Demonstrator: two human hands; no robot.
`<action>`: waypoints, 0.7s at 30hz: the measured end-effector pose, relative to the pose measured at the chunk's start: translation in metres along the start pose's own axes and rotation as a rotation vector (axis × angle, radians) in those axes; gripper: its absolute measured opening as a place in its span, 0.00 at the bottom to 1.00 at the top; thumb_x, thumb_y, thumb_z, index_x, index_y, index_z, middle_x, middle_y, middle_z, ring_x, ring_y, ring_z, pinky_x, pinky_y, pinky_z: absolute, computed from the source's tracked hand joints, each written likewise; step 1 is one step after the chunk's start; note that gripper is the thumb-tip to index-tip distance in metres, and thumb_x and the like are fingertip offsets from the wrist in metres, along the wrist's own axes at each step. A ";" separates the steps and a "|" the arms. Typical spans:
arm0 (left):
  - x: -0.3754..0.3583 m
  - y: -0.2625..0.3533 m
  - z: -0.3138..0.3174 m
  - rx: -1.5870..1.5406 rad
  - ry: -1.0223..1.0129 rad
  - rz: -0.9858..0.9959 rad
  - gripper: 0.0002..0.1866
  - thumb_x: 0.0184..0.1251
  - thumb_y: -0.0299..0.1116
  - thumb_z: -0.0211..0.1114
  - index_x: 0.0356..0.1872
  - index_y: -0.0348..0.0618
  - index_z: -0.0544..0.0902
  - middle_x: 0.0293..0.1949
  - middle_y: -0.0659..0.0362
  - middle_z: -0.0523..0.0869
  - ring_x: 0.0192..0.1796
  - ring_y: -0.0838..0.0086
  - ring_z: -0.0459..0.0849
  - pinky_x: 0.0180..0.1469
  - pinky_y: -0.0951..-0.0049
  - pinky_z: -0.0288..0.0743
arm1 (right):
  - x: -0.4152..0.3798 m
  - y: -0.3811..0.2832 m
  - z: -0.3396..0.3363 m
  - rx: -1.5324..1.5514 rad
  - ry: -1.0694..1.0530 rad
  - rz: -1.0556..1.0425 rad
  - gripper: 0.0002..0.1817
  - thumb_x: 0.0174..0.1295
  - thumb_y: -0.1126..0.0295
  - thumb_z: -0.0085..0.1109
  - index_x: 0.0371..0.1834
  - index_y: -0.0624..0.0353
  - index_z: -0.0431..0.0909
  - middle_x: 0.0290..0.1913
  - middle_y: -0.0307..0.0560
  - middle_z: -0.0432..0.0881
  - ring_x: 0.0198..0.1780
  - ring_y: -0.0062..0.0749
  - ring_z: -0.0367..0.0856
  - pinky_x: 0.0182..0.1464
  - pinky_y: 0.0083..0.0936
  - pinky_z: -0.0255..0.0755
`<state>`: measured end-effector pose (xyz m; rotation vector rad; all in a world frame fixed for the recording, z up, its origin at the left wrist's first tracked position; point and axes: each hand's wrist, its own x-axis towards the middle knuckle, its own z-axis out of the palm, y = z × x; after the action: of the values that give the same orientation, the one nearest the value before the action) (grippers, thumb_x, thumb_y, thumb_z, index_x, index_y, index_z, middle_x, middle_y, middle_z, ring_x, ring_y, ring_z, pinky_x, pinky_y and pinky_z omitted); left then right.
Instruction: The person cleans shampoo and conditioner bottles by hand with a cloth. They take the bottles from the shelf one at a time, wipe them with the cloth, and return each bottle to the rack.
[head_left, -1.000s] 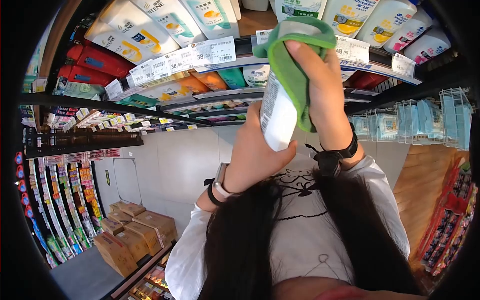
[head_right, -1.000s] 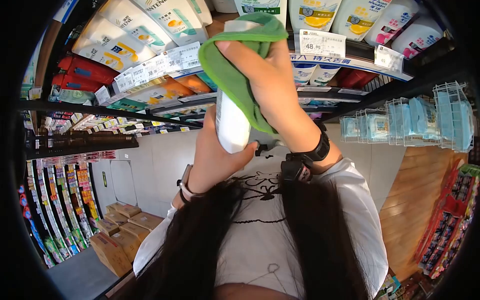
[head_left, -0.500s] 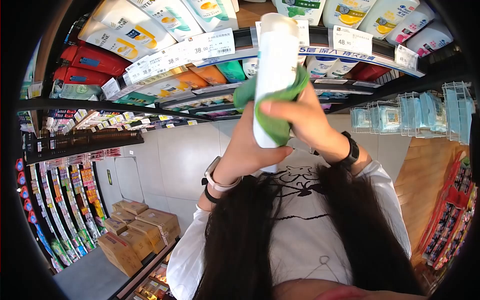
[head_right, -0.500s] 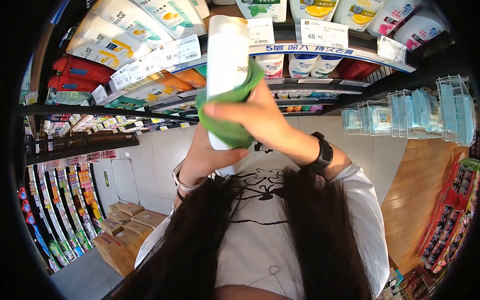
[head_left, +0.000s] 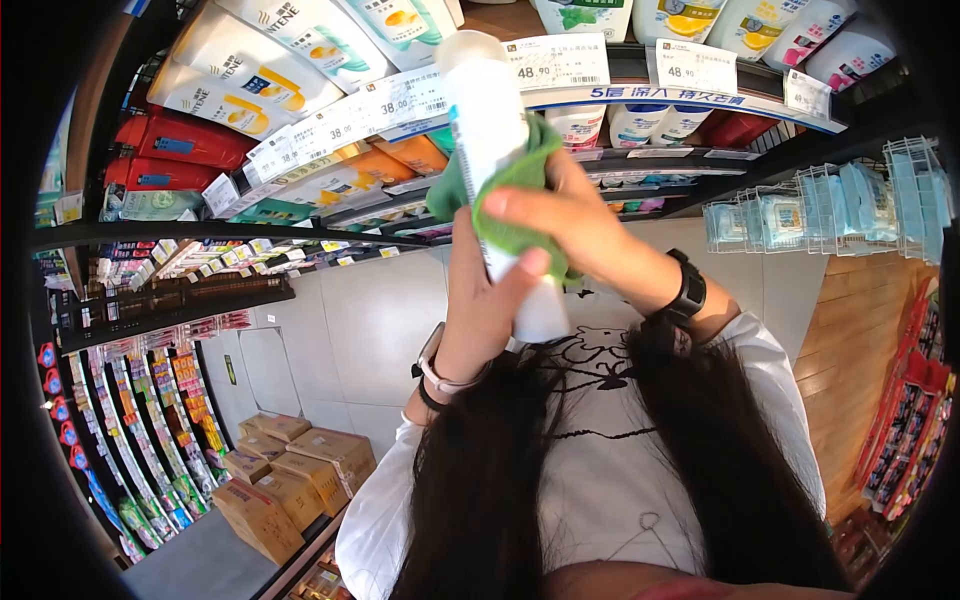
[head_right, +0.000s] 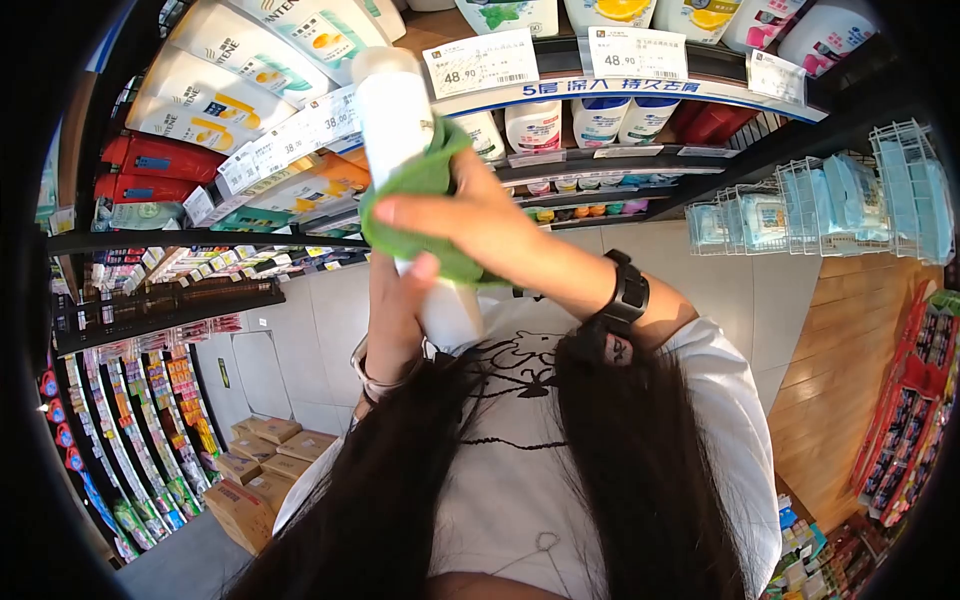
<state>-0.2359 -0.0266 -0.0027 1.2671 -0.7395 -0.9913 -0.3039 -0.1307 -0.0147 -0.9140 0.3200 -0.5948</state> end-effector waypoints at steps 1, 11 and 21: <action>0.002 -0.006 -0.004 -0.026 0.023 0.069 0.31 0.59 0.49 0.54 0.54 0.33 0.59 0.48 0.53 0.72 0.50 0.71 0.71 0.51 0.73 0.65 | -0.005 0.001 0.003 -0.053 -0.039 -0.014 0.41 0.45 0.68 0.66 0.61 0.64 0.53 0.50 0.46 0.69 0.52 0.28 0.68 0.55 0.27 0.63; 0.021 -0.013 -0.008 0.662 0.117 0.525 0.53 0.40 0.63 0.65 0.57 0.28 0.53 0.46 0.47 0.73 0.42 0.58 0.79 0.39 0.66 0.74 | 0.001 -0.007 0.007 -0.083 -0.014 -0.254 0.26 0.47 0.75 0.63 0.51 0.65 0.65 0.43 0.42 0.75 0.45 0.22 0.73 0.48 0.22 0.67; 0.014 -0.003 0.010 0.771 0.059 0.474 0.52 0.35 0.33 0.75 0.58 0.29 0.46 0.51 0.43 0.68 0.49 0.58 0.76 0.45 0.68 0.73 | 0.027 -0.035 0.003 -0.134 0.110 -0.240 0.20 0.63 0.54 0.46 0.42 0.64 0.71 0.34 0.40 0.77 0.35 0.16 0.74 0.37 0.16 0.69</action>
<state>-0.2391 -0.0437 -0.0046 1.6462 -1.3740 -0.2655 -0.2928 -0.1621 0.0154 -1.0593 0.3548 -0.8551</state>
